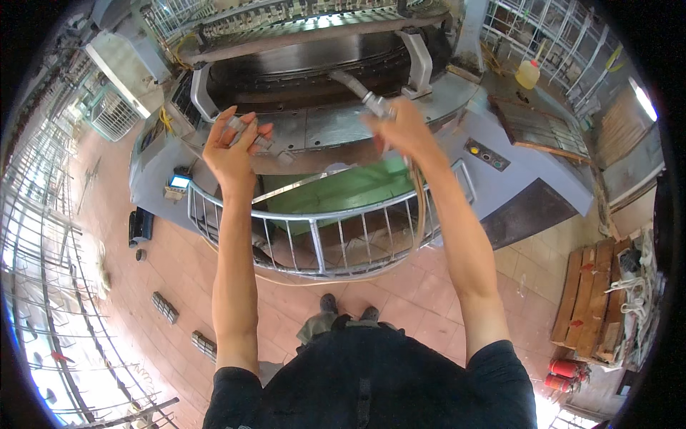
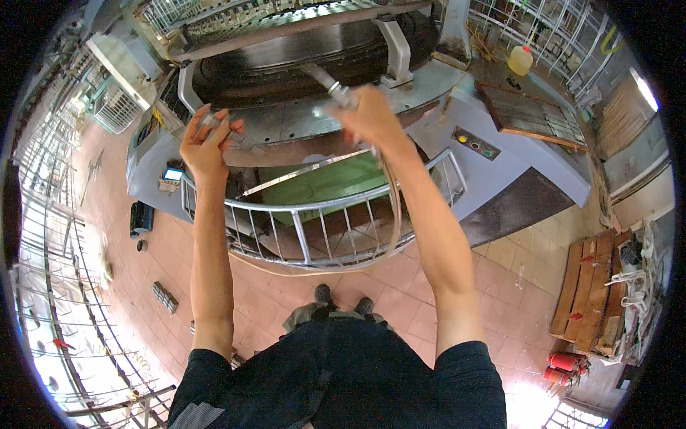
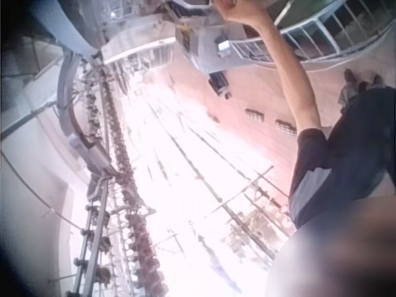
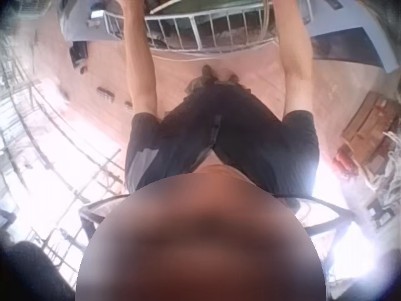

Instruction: The person repeatedly inserts and removes small metal strips into slots on a circular industrial machine. They handle the strips one at a time, occasionally pausing to reposition them before continuing the insertion process.

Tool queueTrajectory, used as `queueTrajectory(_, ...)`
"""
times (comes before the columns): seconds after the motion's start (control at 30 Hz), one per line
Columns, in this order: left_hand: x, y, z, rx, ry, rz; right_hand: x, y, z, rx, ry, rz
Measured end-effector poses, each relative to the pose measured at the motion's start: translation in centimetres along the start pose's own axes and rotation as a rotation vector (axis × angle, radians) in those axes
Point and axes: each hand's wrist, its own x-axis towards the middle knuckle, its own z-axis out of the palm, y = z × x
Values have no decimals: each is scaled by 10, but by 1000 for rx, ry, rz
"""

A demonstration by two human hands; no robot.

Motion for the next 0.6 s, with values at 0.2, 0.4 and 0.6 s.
queueTrajectory(0.2, 18, -22, 42, 19, -126, -96, -59, 31, 59, -121, -13, -225)
queueTrajectory(0.4, 27, -17, 35, 37, -148, -30, -127, 213, 89, -308, 544, -393)
queueTrajectory(0.6, 62, -31, 31, -1, -276, 69, -239, 353, 131, -651, 355, 45)
